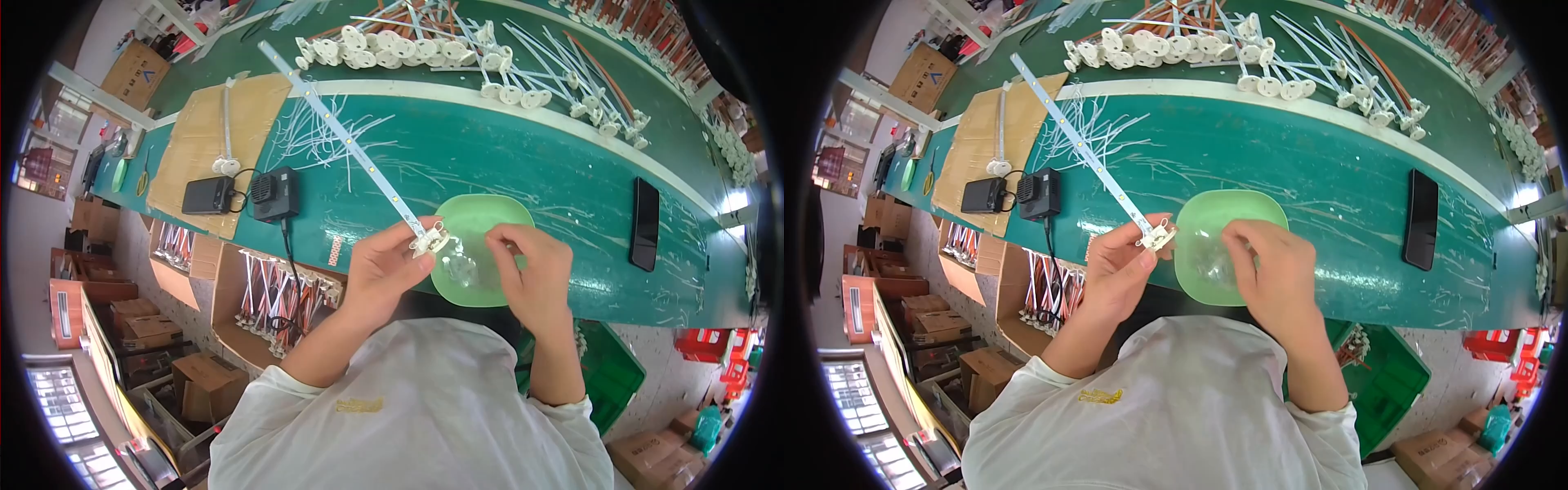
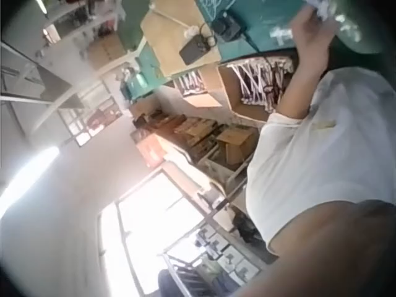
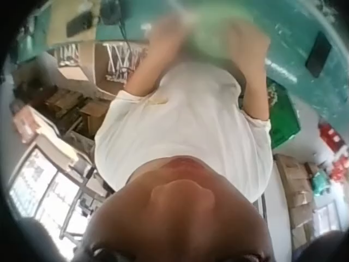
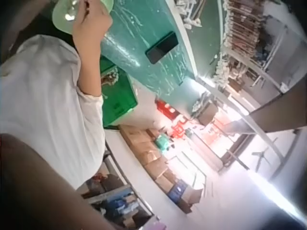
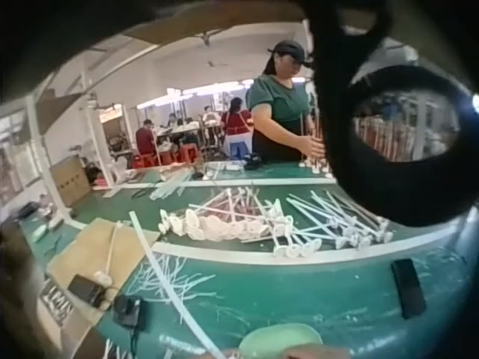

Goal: The recorder is assembling LED light strips into plastic bases and organizing them in a box at a factory workstation.

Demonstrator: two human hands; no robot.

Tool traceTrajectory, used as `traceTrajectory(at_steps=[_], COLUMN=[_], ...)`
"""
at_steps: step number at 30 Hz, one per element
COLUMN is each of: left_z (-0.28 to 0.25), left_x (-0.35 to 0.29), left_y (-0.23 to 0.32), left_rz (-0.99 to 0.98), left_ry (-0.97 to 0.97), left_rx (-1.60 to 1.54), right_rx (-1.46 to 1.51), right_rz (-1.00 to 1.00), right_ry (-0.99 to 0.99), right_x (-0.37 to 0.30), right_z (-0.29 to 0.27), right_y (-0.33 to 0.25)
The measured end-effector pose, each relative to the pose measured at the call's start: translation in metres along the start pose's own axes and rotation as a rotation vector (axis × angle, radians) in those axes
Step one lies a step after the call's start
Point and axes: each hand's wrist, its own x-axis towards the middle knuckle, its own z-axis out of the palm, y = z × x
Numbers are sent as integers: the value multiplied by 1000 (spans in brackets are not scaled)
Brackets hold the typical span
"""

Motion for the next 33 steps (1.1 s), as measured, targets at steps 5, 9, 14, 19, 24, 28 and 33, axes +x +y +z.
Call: traceTrajectory(at_steps=[5,9,14,19,24,28,33], left_z=[23,31,34,39,44,46,47], left_x=[4,11,4,5,2,2,-3], left_y=[1,8,5,4,10,10,15], left_rz=[58,94,77,57,41,189,174], left_ry=[-32,-82,-64,-142,-99,-39,-82], left_rx=[-228,-321,-314,-326,-261,-294,-390], right_rx=[170,155,270,238,293,485,693], right_rz=[-189,-366,-325,-81,-137,42,174], right_ry=[174,203,123,88,156,201,291], right_x=[-15,-23,-27,-36,-42,-51,-57], right_z=[32,51,48,41,43,48,57], right_y=[-21,-25,-16,-23,-23,-26,-28])
